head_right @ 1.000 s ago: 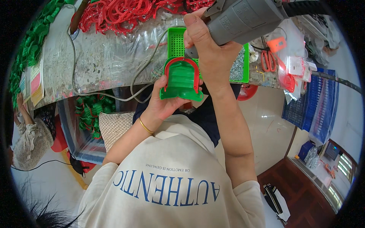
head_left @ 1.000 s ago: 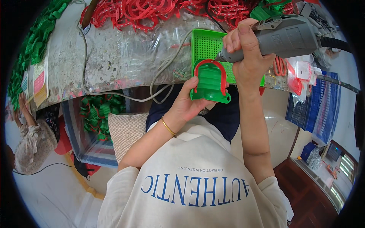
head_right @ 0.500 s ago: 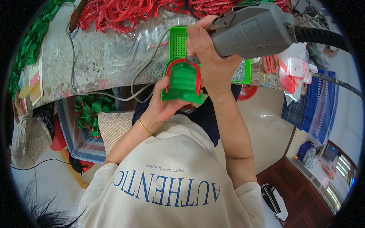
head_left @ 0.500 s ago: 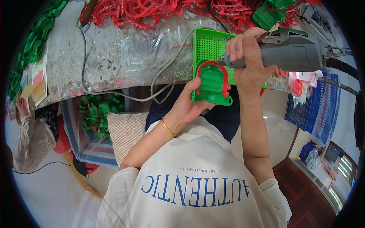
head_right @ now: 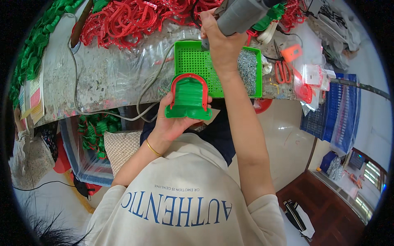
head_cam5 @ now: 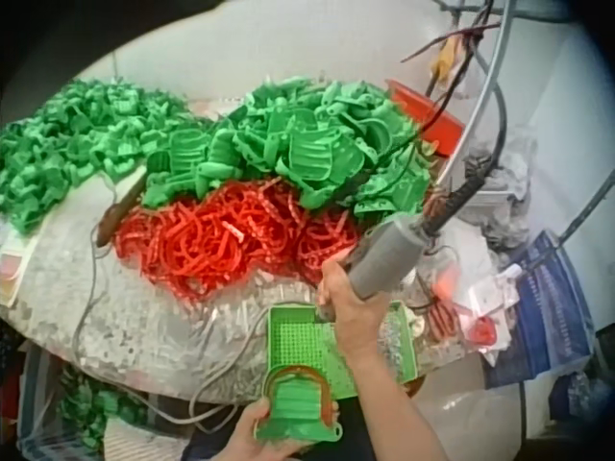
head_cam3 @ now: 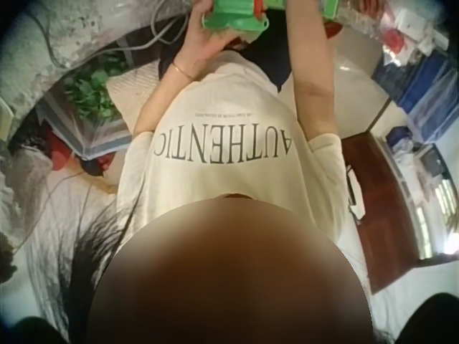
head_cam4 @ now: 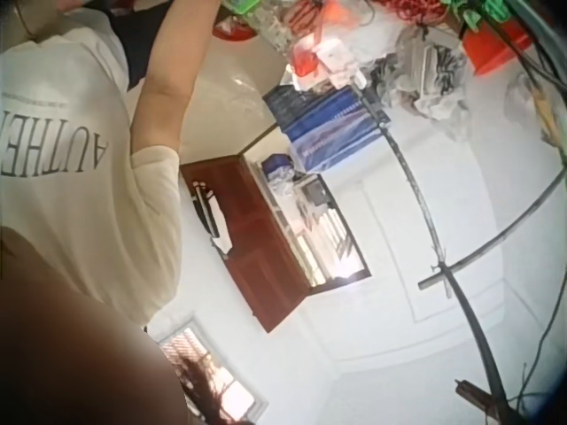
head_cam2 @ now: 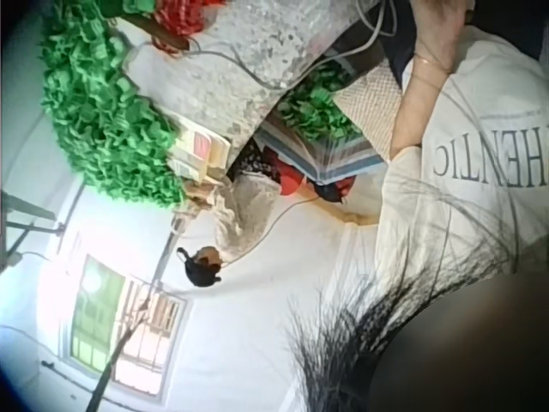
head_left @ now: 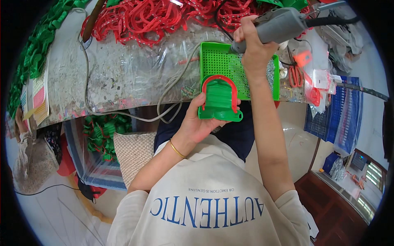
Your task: Assembling green and red plastic components by joining them using a handheld power tool at a manufacturing workstation.
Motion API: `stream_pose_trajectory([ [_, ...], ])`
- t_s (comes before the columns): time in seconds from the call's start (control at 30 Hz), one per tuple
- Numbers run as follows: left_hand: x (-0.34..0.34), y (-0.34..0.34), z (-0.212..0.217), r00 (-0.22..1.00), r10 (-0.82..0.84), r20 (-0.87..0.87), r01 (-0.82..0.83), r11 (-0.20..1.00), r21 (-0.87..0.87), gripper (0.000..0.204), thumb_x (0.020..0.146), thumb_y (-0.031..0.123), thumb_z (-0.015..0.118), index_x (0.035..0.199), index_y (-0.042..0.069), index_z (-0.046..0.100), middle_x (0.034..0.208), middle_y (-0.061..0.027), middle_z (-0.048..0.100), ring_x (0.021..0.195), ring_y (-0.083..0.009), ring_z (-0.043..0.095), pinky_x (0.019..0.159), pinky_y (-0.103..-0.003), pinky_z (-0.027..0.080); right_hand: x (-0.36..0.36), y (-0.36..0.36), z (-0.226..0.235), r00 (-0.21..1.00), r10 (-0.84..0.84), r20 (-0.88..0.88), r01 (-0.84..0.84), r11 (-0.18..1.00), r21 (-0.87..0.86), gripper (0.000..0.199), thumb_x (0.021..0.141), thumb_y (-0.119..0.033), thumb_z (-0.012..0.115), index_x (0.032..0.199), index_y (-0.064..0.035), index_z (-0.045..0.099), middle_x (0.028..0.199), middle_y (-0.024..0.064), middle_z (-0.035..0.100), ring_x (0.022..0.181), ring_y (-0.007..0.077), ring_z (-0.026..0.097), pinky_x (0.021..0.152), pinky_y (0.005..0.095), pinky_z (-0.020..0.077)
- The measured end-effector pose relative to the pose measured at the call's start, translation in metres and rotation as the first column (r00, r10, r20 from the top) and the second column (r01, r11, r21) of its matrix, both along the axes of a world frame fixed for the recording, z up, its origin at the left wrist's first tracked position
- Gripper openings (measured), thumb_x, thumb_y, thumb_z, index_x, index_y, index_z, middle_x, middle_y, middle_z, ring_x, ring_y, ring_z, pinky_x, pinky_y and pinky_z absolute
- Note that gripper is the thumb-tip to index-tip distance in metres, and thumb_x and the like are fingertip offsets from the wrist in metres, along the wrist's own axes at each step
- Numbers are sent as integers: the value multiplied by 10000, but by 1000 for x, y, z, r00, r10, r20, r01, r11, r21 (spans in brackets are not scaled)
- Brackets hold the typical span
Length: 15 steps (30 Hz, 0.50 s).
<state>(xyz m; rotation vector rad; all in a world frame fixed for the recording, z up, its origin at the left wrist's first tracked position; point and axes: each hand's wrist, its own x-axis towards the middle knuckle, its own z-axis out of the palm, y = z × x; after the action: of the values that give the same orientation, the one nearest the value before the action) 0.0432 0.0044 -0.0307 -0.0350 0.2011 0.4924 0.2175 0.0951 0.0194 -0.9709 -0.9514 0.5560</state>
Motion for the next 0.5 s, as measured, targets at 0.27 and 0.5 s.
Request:
stream_pose_trajectory([
  [0.27,1,0,0,1000,-2,-9,3,999,34,665,888,467,524,1354,12,390,1303,-256,481,1188,-345,511,1002,-474,421,3,5,-18,998,-56,9,56,997,-46,112,857,-4,631,921,-2,540,604,15,493,524,115,477,523,271,427],
  [0.5,1,1,1,1000,-7,-10,7,999,38,663,894,468,518,1351,6,389,1294,-254,487,1189,-333,514,1002,-476,422,3,7,-22,997,-65,48,68,996,-62,99,858,0,629,906,-1,543,605,17,491,525,120,485,520,274,429],
])
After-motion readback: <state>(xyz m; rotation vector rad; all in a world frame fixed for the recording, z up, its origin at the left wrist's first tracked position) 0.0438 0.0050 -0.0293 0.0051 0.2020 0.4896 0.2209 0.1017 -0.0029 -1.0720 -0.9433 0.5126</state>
